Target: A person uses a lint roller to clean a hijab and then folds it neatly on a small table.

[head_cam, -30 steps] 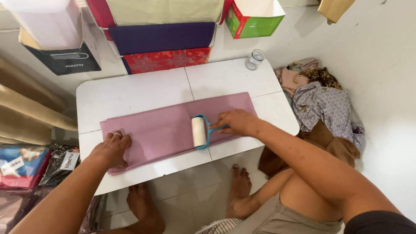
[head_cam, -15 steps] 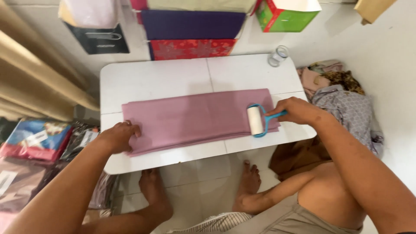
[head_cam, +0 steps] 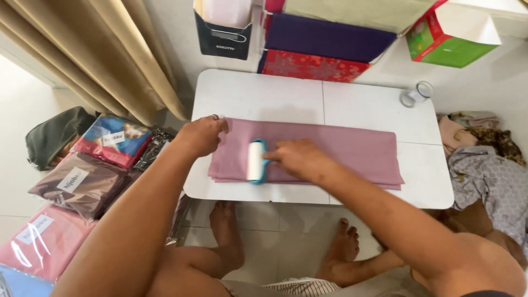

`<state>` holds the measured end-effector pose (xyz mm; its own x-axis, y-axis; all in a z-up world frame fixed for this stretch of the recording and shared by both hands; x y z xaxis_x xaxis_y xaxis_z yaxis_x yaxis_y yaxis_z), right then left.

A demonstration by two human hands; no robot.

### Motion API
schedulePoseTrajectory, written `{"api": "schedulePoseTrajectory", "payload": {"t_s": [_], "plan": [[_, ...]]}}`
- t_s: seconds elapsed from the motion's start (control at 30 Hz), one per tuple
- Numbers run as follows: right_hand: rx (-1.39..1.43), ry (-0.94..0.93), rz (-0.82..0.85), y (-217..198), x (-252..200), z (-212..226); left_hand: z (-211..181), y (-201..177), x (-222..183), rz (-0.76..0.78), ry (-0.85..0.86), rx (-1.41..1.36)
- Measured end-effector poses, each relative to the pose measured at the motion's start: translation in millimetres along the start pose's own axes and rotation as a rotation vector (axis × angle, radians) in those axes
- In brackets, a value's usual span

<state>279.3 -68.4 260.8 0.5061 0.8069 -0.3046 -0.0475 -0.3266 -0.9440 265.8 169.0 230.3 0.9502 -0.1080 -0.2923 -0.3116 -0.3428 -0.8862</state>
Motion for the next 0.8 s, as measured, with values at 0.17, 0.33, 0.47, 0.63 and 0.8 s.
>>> {"api": "schedulePoseTrajectory", "payload": {"t_s": [0.17,0.33,0.47,0.63,0.8], "plan": [[0.037,-0.012,-0.119,2,46,38,16,16,19,-0.036,-0.017,0.024],[-0.061,0.014,-0.163,12,52,40,10,10,16,-0.058,-0.002,0.006],[0.198,-0.071,-0.351,20,49,53,9,12,17,-0.059,-0.018,-0.005],[0.189,-0.087,-0.393,-9,4,0,7,6,12,-0.057,-0.051,0.003],[-0.015,-0.027,-0.219,-8,-29,-100,19,5,2,-0.042,-0.114,-0.027]]}}
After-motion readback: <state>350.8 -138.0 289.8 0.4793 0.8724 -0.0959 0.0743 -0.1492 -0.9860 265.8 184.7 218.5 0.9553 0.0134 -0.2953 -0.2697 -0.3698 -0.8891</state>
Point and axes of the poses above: each hand's wrist, its own x-axis towards the middle knuckle, its own y-axis out of the palm, z = x × y, the point moved 5 cm from there along x, towards the middle knuckle, and after that the axes turned 11 degrees about -x, right-handed, at the moved point
